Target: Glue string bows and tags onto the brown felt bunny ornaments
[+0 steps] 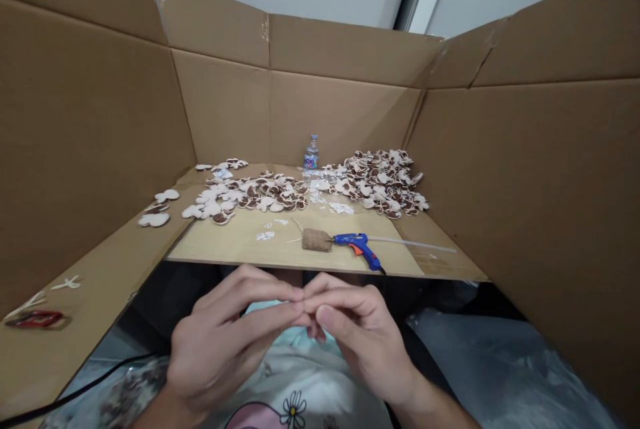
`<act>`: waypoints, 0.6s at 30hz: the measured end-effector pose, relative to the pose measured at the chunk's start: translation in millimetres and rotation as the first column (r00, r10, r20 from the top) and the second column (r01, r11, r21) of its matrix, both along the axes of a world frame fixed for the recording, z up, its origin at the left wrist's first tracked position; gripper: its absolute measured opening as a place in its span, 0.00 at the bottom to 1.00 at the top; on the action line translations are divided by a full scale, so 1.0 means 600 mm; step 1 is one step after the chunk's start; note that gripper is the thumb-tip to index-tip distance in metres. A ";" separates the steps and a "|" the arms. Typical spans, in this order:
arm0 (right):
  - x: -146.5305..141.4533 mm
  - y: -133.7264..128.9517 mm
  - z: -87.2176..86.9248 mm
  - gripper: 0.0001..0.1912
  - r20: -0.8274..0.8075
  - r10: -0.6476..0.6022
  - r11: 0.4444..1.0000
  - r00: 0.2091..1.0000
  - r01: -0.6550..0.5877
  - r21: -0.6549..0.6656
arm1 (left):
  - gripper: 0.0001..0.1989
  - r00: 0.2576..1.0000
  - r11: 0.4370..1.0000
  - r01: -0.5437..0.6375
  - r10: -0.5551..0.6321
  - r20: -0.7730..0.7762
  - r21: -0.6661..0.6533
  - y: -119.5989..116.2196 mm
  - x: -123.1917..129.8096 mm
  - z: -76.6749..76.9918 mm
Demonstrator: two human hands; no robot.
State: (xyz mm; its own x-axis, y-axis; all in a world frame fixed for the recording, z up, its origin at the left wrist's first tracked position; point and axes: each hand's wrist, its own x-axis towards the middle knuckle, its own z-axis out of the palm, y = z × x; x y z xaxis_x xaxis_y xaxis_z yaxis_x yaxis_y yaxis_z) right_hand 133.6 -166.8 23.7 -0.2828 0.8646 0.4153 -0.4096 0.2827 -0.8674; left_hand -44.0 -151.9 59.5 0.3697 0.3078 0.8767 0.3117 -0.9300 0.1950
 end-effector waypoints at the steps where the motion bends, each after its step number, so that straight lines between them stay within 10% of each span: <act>1: 0.000 0.001 -0.004 0.10 -0.007 0.013 1.000 1.000 -0.013 0.003 | 0.14 1.000 1.000 -0.006 0.006 0.007 -0.002 0.005 0.000 -0.005; 8: 0.009 0.013 -0.044 0.16 -0.009 0.048 0.995 0.999 -0.049 -0.083 | 0.07 0.979 0.994 0.071 -0.053 0.196 -0.083 0.060 -0.005 -0.065; 11: 0.028 0.024 -0.059 0.13 0.096 -0.165 0.977 0.982 0.176 -0.119 | 0.10 0.982 0.955 -0.181 0.190 0.016 -0.236 0.081 -0.040 -0.107; 15: 0.066 0.052 -0.066 0.15 0.289 -0.467 0.880 0.836 0.473 0.054 | 0.14 0.754 0.692 -0.646 0.516 -0.405 -0.322 0.102 -0.133 -0.201; 18: 0.103 0.082 -0.068 0.18 0.396 -0.641 0.764 0.658 0.599 0.240 | 0.08 0.611 0.480 -0.789 0.539 -0.580 -0.384 0.108 -0.216 -0.284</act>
State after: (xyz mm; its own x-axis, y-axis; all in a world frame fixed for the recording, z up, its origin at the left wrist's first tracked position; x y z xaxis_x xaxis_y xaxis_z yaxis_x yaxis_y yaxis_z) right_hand 195.6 -117.8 -17.1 0.1424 0.8745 0.4637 0.2958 0.4094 -0.8631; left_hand -173.4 -87.2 -110.6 0.0451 0.9539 0.2968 0.9377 -0.1429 0.3167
